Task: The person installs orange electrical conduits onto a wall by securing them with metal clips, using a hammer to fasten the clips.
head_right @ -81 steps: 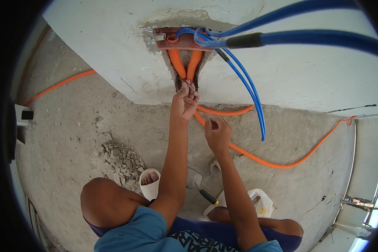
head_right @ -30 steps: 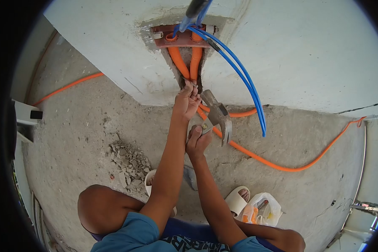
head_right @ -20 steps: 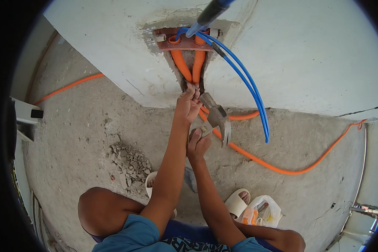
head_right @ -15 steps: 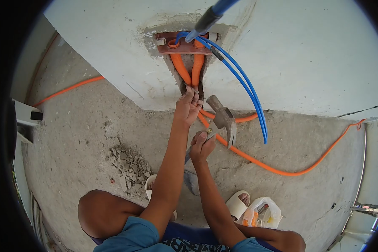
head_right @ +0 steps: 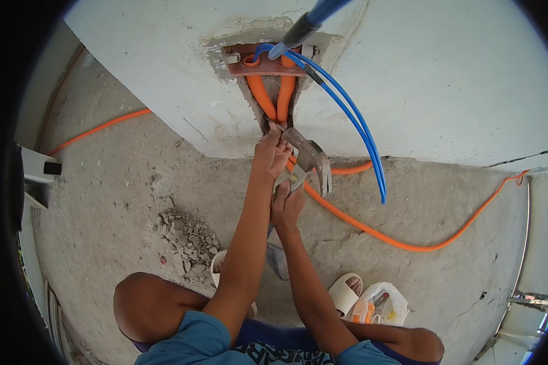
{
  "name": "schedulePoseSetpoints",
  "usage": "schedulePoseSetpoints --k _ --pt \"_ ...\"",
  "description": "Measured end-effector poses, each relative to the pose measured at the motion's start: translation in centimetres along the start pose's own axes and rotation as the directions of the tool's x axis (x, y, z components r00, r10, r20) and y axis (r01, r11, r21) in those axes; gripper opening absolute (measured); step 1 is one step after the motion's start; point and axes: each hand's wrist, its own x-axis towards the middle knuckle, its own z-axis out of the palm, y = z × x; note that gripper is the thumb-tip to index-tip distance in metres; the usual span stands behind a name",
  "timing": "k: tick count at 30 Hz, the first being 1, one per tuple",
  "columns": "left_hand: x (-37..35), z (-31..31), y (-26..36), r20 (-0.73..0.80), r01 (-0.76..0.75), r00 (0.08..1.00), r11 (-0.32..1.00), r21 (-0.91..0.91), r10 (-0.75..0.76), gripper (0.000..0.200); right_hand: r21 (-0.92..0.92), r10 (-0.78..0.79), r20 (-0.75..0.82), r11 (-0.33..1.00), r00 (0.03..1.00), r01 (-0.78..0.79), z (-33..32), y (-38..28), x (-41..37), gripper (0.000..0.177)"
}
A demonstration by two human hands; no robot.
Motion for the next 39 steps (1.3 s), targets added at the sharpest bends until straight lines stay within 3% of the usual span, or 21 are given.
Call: schedulePoseSetpoints --k 2,5,8,11,14,15,17,18,20,23,26,29,32,35,38,39 --pt "0.3 -0.3 -0.1 -0.001 -0.009 1.0 1.0 -0.022 0.009 0.016 -0.063 0.051 -0.019 0.997 0.999 -0.052 -0.1 -0.5 1.0 0.037" --pt "0.0 0.1 0.3 -0.02 -0.006 1.0 1.0 0.006 0.006 0.016 0.273 -0.079 -0.122 0.956 0.989 0.11 0.1 0.0 -0.2 0.036" --pt "0.6 -1.0 0.1 0.028 -0.019 0.999 1.0 -0.02 0.02 0.014 0.038 -0.078 -0.029 0.996 0.997 0.079 0.7 -1.0 0.1 0.036" --pt "0.2 -0.4 -0.3 0.057 -0.011 0.998 0.999 -0.036 0.013 0.014 -0.066 0.077 0.006 0.995 0.997 -0.077 -0.3 -1.0 1.0 0.039" --pt "-0.2 0.3 0.1 -0.011 -0.026 1.0 1.0 -0.017 0.026 0.015 0.221 -0.044 -0.127 0.973 0.991 0.072 -0.6 0.4 0.1 0.041" --pt "-0.1 0.4 0.3 -0.038 -0.028 0.999 1.0 0.0 0.028 0.015 0.211 -0.026 -0.094 0.976 0.995 0.045 -0.4 0.5 -0.2 0.042" --pt "1.0 -1.9 -0.1 0.097 -0.018 0.995 1.0 -0.019 0.02 0.013 0.187 -0.001 -0.045 0.982 0.999 0.009 -0.1 0.4 -0.2 0.044" --pt "1.1 -1.6 0.0 0.176 -0.011 0.984 0.999 -0.031 0.016 0.013 0.092 0.037 -0.015 0.995 0.999 -0.035 -0.4 0.0 0.2 0.044" --pt "0.6 -1.2 -0.6 0.086 -0.004 0.996 1.0 -0.028 0.007 0.013 -0.098 0.115 0.031 0.989 0.993 -0.111 -0.8 -1.1 1.1 0.044" --pt "0.3 -0.3 0.0 0.01 -0.013 1.0 1.0 -0.016 0.013 0.015 0.203 -0.047 -0.092 0.977 0.995 0.065 -0.2 -0.6 -0.3 0.043" --pt "0.3 -0.5 0.1 0.023 -0.022 1.0 1.0 0.007 0.022 0.015 0.071 -0.075 -0.027 0.995 0.997 0.076 0.6 -0.7 -0.6 0.038" --pt "0.3 -0.2 0.0 0.006 -0.024 1.0 0.999 -0.024 0.024 0.015 -0.03 0.112 0.009 0.993 0.994 -0.112 -0.4 -0.9 0.8 0.037" --pt "0.3 -0.4 0.1 0.009 -0.007 1.0 1.0 0.007 0.007 0.015 0.293 -0.025 -0.13 0.954 0.991 0.063 0.1 -0.4 -0.4 0.04" --pt "0.2 -0.4 0.1 0.02 -0.022 1.0 1.0 -0.004 0.022 0.015 -0.105 -0.063 0.061 0.992 0.996 0.069 0.3 -1.9 0.3 0.039" --pt "0.6 -0.5 -0.2 0.003 -0.015 1.0 0.999 -0.03 0.015 0.015 -0.024 0.058 -0.01 0.998 0.998 -0.058 -1.0 -0.4 0.7 0.039" --pt "0.9 -0.3 0.1 0.011 -0.017 1.0 1.0 -0.016 0.017 0.015 0.094 -0.013 -0.047 0.995 0.999 0.017 -0.4 -0.7 1.0 0.039"
